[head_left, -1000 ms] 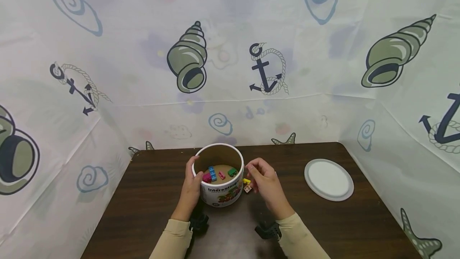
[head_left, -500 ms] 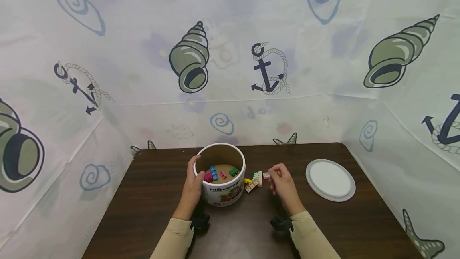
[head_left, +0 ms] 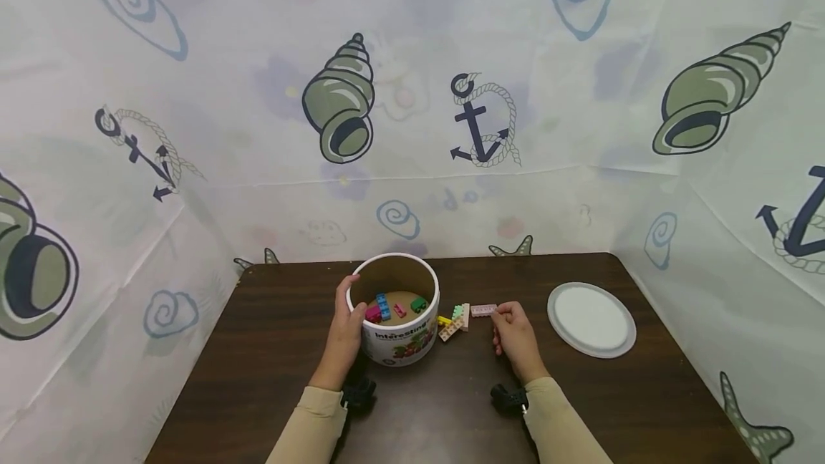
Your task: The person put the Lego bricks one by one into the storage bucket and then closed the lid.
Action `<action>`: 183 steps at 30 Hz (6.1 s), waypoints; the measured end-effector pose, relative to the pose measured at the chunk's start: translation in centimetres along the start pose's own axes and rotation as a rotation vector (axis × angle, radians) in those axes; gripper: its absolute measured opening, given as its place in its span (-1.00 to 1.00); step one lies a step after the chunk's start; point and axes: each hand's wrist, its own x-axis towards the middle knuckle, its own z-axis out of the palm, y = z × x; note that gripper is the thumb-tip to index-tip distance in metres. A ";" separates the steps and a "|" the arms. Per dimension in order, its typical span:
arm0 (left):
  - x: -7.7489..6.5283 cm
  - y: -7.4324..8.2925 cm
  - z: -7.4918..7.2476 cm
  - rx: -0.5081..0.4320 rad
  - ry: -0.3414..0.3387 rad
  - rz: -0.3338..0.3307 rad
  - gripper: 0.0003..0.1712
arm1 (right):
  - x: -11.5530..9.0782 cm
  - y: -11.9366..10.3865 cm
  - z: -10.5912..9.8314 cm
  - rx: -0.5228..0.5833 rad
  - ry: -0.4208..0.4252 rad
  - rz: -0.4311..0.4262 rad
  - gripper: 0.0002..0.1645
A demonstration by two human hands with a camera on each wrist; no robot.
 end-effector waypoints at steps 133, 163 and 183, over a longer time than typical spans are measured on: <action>0.0 -0.4 -0.2 -0.012 -0.009 0.023 -0.21 | -6.1 -14.1 8.3 0.153 -0.283 -0.192 -0.69; 0.1 -0.6 -0.1 -0.036 -0.013 0.026 -0.29 | -2.9 -6.2 2.9 0.230 -0.105 -0.054 -0.78; 0.4 -0.9 -0.2 -0.028 -0.017 -0.002 -0.27 | 0.0 -0.5 1.4 0.155 -0.279 0.058 -0.55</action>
